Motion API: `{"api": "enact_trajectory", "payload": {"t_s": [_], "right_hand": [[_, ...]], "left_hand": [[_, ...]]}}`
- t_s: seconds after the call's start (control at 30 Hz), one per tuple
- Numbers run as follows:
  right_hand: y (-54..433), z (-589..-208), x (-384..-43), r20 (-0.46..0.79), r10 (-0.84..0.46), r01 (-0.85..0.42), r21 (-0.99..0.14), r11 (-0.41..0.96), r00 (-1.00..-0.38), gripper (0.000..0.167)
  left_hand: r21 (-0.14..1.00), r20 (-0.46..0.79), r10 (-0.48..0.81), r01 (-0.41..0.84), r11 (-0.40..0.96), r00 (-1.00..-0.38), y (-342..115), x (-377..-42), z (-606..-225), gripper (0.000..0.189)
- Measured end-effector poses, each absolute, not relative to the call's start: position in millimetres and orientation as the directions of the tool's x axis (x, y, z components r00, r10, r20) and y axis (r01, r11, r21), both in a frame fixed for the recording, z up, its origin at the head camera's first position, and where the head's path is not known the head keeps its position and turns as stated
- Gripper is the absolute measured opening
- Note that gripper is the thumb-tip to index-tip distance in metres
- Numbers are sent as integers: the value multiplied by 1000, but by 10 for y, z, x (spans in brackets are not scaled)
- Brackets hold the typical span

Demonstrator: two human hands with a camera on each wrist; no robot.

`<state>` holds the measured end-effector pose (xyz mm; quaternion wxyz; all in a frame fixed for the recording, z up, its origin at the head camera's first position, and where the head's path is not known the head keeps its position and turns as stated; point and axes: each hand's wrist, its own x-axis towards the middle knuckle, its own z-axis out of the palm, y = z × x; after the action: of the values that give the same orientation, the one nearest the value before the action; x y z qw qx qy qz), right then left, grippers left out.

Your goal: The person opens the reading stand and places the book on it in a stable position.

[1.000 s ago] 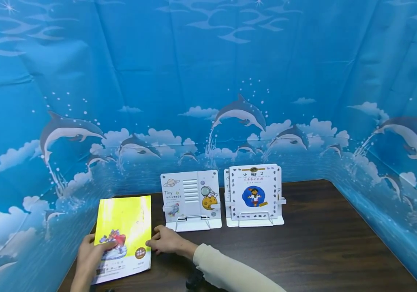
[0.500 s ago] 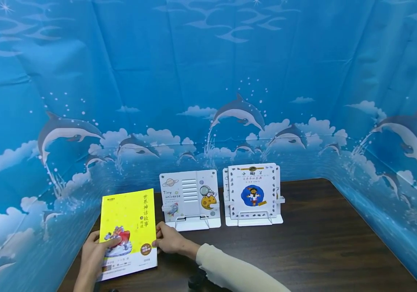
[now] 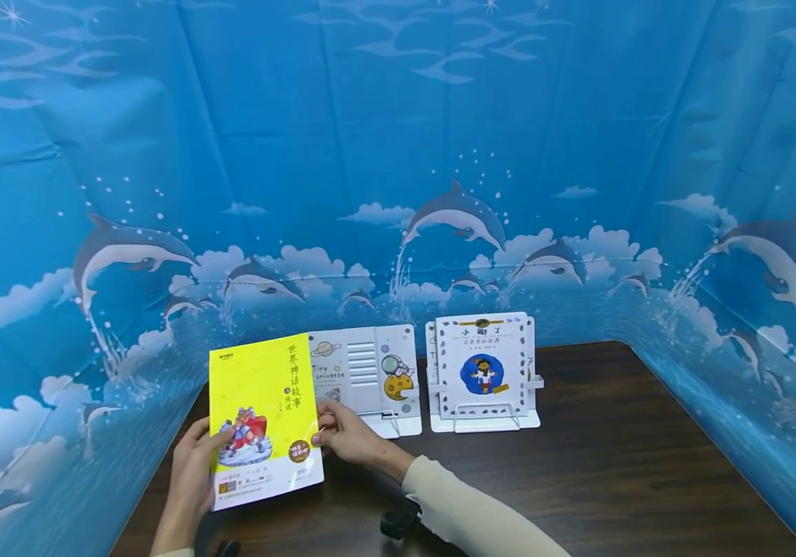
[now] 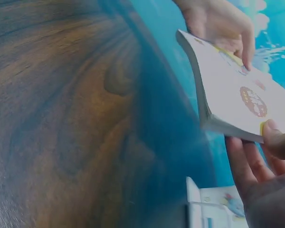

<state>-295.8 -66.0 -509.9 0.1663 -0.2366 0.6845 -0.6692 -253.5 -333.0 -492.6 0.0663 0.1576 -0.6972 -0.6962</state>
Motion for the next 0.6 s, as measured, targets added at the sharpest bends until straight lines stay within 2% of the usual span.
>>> {"api": "enact_trajectory", "payload": {"t_s": [0.2,0.33,0.47,0.6], "right_hand": [[-400,-5019,-3032,157,-488,-158,-987,-38,-859,32],[-206,-4963,-3077,186,-447,-197,-980,-21,-875,32],[-10,-4907,-3129,213,-414,-239,-971,11,-885,33],[180,-4878,-3168,227,-385,-266,-963,52,-895,33]], "left_hand": [[997,-57,-211,-45,-64,-976,-3117,-2591,-4872,56],[998,-55,-175,-56,-2,-983,-3005,-2634,-4833,64],[996,-63,-172,-74,58,-983,-2878,-2697,-4809,66],[999,-27,-165,-31,21,-986,-2724,-2762,-4818,61]]}}
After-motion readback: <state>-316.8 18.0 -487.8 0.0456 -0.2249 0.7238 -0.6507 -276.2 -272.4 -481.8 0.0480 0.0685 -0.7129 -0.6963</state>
